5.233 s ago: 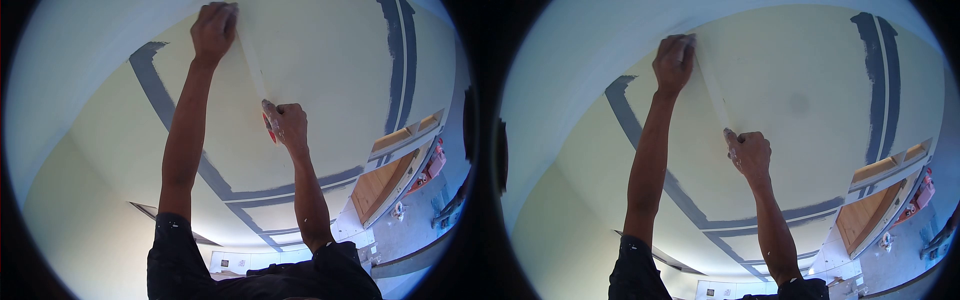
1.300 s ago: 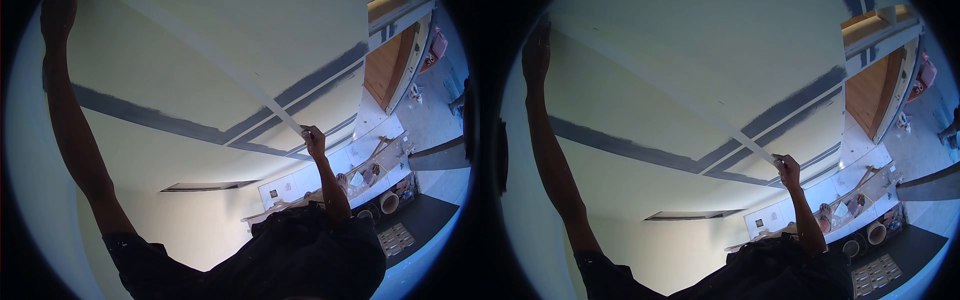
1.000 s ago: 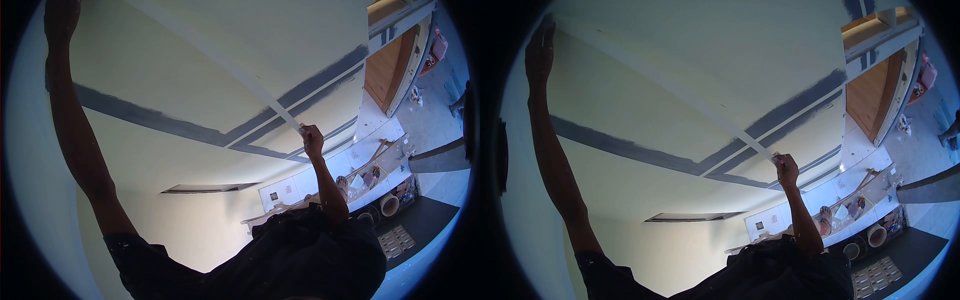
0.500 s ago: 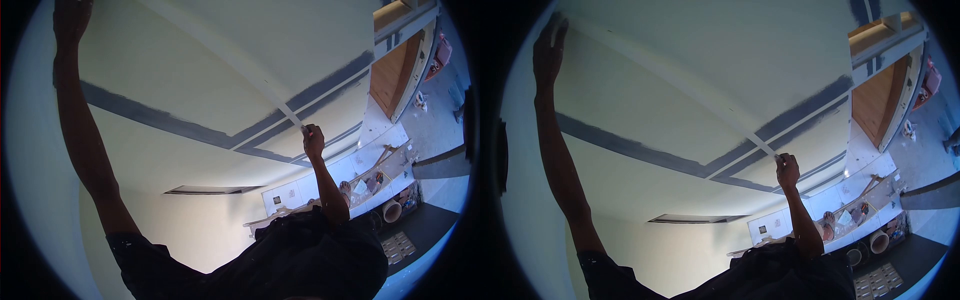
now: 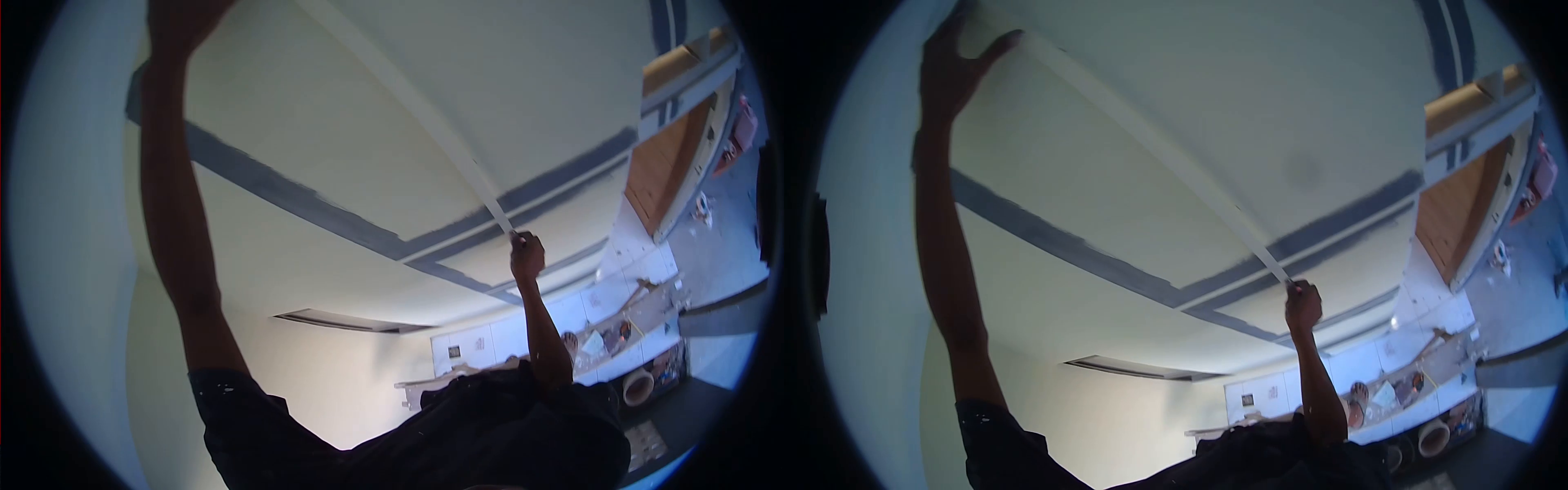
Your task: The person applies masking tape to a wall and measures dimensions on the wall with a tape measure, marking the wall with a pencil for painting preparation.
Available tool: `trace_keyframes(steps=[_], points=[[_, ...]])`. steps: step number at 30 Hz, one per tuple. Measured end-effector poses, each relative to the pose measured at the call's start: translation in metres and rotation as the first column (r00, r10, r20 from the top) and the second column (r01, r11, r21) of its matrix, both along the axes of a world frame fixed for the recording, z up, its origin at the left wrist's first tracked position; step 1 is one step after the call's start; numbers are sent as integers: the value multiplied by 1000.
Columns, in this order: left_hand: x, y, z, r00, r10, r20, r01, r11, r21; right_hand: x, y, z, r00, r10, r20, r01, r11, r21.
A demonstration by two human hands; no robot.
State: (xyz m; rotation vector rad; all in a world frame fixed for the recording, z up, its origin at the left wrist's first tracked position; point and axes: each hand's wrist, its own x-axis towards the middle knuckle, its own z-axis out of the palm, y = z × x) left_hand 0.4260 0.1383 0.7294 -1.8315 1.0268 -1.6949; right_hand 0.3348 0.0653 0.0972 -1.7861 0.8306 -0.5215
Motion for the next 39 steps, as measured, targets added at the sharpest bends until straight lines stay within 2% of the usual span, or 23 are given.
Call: trace_keyframes(steps=[2,4,5,7,8,11,23,31,35,37,38,39], points=[[-1,0,-1,995,-32,-91,29,999,-33,-4,0,3,1000,-20,13,20,1000,3],[4,-4,-10,996,51,80,-43,995,-91,-3,0,-2,1000,-10,11,11,1000,-4],[9,-3,-3,997,42,65,-36,995,-90,-4,-1,0,1000,-1,-1,1,1000,-7],[20,2,16,992,-110,-59,116,987,112,-4,-2,1,1000,7,-18,-7,1000,-6],[20,2,16,991,-112,-66,119,986,113,-4,-1,2,1000,11,-17,-11,1000,-5],[21,5,14,991,-79,-106,88,993,82,-3,-4,3,1000,12,-15,-12,1000,2],[19,3,17,998,-46,-47,52,992,114,2,-5,7,998,-11,-59,11,1000,6],[12,1,14,992,-19,-128,31,995,95,3,-5,8,997,10,-77,-7,999,39],[14,2,16,998,-60,29,55,988,145,6,-4,3,998,23,-61,-23,1000,10],[15,3,15,994,-75,-83,86,986,144,5,-3,1,999,18,-48,-17,1000,17],[11,2,9,996,-67,-58,75,987,141,6,-2,-1,999,8,-31,-8,1000,5],[6,1,1,997,-25,-73,30,997,70,7,-1,1,999,-8,-39,8,1000,-1]])
